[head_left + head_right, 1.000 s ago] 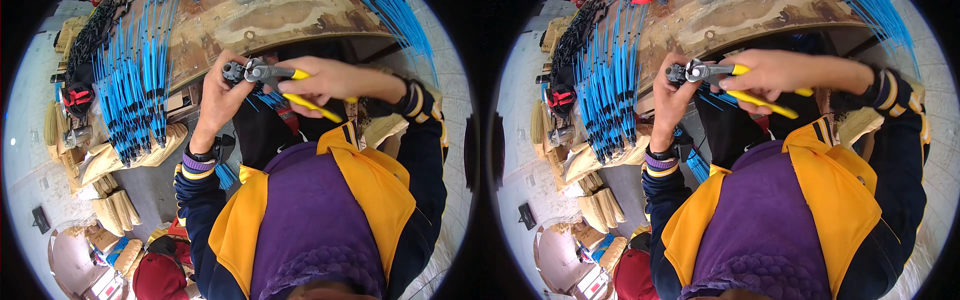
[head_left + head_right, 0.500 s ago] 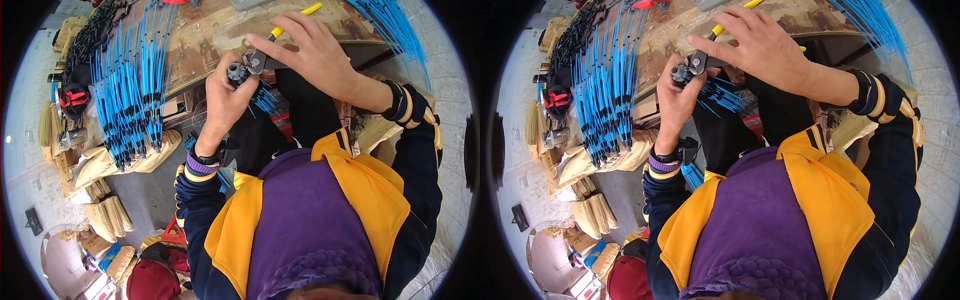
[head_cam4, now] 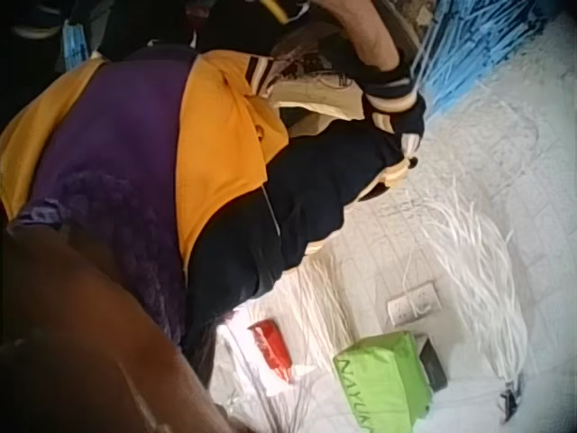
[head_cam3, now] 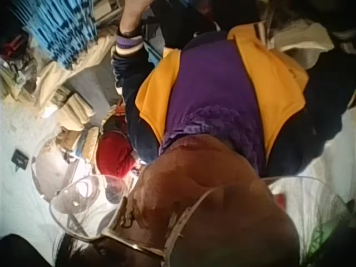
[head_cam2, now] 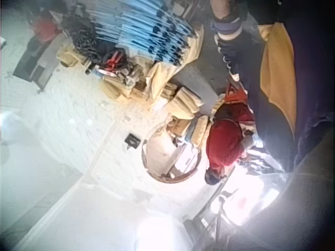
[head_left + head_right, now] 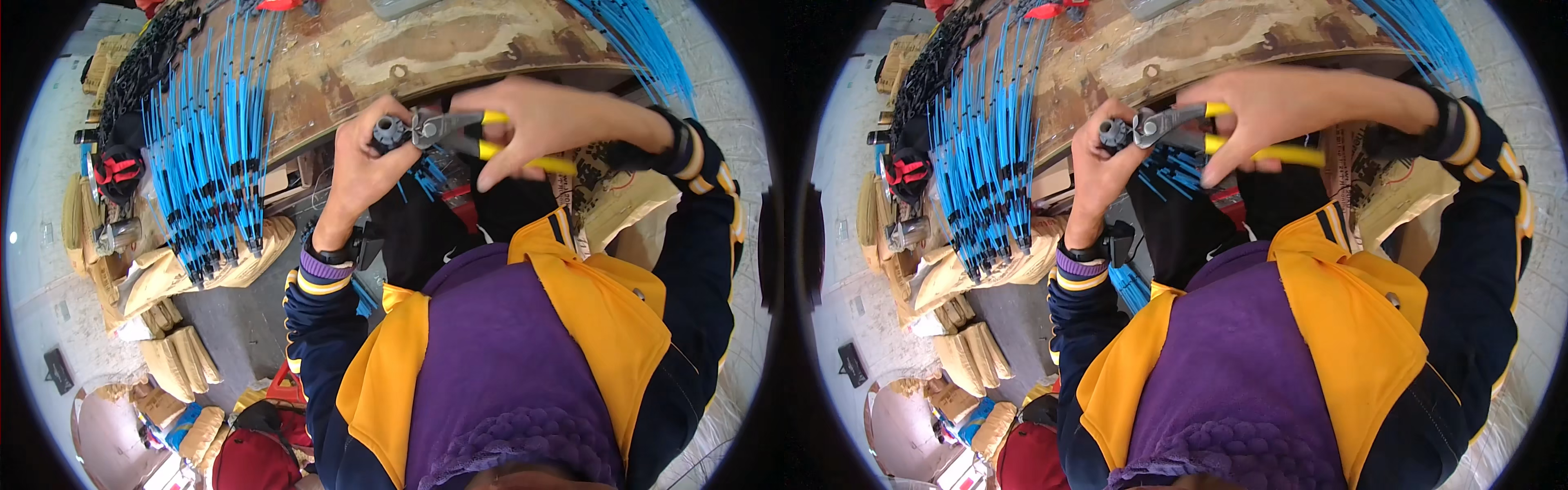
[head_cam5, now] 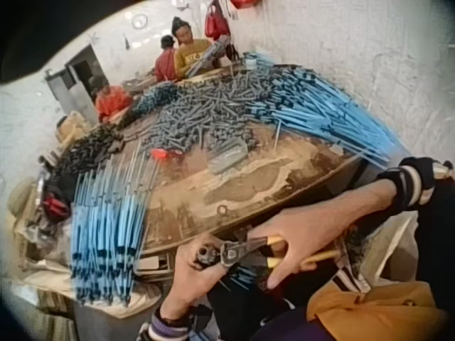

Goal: Bundling and trimming groups of blue wires using zip ties and cutters at an assembly station.

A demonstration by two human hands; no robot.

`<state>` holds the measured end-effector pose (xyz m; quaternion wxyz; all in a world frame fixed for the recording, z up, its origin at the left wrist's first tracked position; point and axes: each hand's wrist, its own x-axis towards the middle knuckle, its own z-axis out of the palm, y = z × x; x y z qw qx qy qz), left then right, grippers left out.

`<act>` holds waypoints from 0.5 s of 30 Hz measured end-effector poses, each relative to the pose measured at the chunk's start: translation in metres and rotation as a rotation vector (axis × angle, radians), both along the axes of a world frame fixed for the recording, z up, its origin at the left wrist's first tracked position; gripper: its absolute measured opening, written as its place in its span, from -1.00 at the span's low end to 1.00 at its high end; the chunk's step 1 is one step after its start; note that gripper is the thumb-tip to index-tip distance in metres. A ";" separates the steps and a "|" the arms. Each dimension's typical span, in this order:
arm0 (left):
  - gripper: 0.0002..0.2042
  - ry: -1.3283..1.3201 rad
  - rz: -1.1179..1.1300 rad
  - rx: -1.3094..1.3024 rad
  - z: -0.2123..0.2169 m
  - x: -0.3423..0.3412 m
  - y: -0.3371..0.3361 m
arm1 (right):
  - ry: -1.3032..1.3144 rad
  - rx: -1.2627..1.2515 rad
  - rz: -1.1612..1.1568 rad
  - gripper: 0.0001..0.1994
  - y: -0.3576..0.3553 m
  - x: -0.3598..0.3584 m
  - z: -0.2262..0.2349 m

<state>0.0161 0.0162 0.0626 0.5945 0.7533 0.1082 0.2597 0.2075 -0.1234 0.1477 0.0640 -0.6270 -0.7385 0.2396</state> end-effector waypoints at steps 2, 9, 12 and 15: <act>-0.87 0.113 -0.020 0.156 0.000 0.002 0.004 | 0.603 -0.642 -0.287 -0.63 0.003 -0.008 0.003; -0.88 -0.007 -0.012 -0.154 0.004 0.012 0.019 | 0.043 0.528 0.001 -0.58 0.015 0.024 -0.039; -0.88 -0.009 -0.063 -0.146 0.000 0.010 0.024 | 0.336 0.035 -0.054 -0.57 0.020 0.024 -0.033; -0.87 -0.006 -0.127 -0.154 -0.005 0.010 0.027 | 0.839 -0.775 -0.248 -0.57 0.022 0.020 -0.032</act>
